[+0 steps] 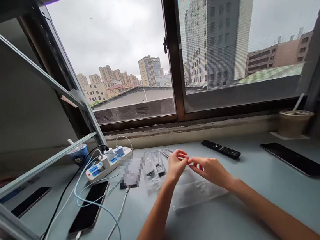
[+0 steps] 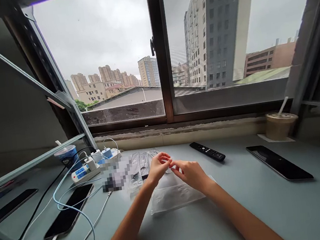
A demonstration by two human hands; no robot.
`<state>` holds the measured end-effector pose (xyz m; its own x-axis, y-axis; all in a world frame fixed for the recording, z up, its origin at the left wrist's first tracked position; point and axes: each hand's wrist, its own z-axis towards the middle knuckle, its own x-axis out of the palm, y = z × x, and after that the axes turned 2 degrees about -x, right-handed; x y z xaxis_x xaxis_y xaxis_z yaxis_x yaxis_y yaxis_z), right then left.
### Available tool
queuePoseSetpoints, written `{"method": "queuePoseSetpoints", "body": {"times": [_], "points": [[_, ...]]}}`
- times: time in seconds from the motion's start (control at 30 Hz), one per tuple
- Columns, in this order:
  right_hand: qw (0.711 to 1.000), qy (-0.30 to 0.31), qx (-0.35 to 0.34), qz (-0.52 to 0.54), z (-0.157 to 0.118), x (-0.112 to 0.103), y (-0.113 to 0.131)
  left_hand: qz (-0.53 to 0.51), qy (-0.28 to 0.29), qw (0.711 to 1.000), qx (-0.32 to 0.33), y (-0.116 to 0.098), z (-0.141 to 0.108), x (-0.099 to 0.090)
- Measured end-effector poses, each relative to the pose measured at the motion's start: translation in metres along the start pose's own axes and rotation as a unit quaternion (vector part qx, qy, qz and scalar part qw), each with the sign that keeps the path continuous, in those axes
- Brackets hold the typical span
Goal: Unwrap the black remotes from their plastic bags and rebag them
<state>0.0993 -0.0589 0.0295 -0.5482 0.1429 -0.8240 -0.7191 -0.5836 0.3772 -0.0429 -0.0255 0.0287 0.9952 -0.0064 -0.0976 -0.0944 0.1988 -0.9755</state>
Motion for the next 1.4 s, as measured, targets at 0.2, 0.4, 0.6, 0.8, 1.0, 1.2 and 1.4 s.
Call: {"method": "queuePoseSetpoints", "body": {"times": [0.2, 0.4, 0.6, 0.8, 1.0, 1.2, 1.4], "points": [[0.997, -0.024, 0.039, -0.067, -0.001, 0.0, -0.005, 0.086, -0.033, 0.995, 0.032, -0.003, -0.004, 0.006], [0.993, 0.03, 0.04, -0.105, 0.0, 0.004, -0.008, 0.111, -0.004, 0.993, 0.027, -0.008, -0.013, 0.013], [0.993, 0.055, 0.033, -0.103, -0.001, 0.01, -0.016, 0.113, 0.008, 0.993, 0.044, -0.006, -0.016, 0.016], [0.991, 0.062, 0.044, -0.108, -0.002, 0.012, -0.019, 0.116, 0.032, 0.992, 0.047, -0.003, -0.018, 0.02], [0.99, 0.06, 0.08, -0.103, -0.002, 0.006, -0.016, 0.198, 0.024, 0.979, 0.049, -0.002, -0.018, 0.019], [0.981, 0.041, 0.141, -0.124, -0.001, 0.001, -0.02, 0.461, -0.008, 0.882, 0.102, 0.003, -0.011, 0.002], [0.978, -0.01, 0.168, -0.126, -0.001, -0.001, -0.042, 0.52, 0.09, 0.842, 0.115, 0.026, -0.004, -0.002]]}}
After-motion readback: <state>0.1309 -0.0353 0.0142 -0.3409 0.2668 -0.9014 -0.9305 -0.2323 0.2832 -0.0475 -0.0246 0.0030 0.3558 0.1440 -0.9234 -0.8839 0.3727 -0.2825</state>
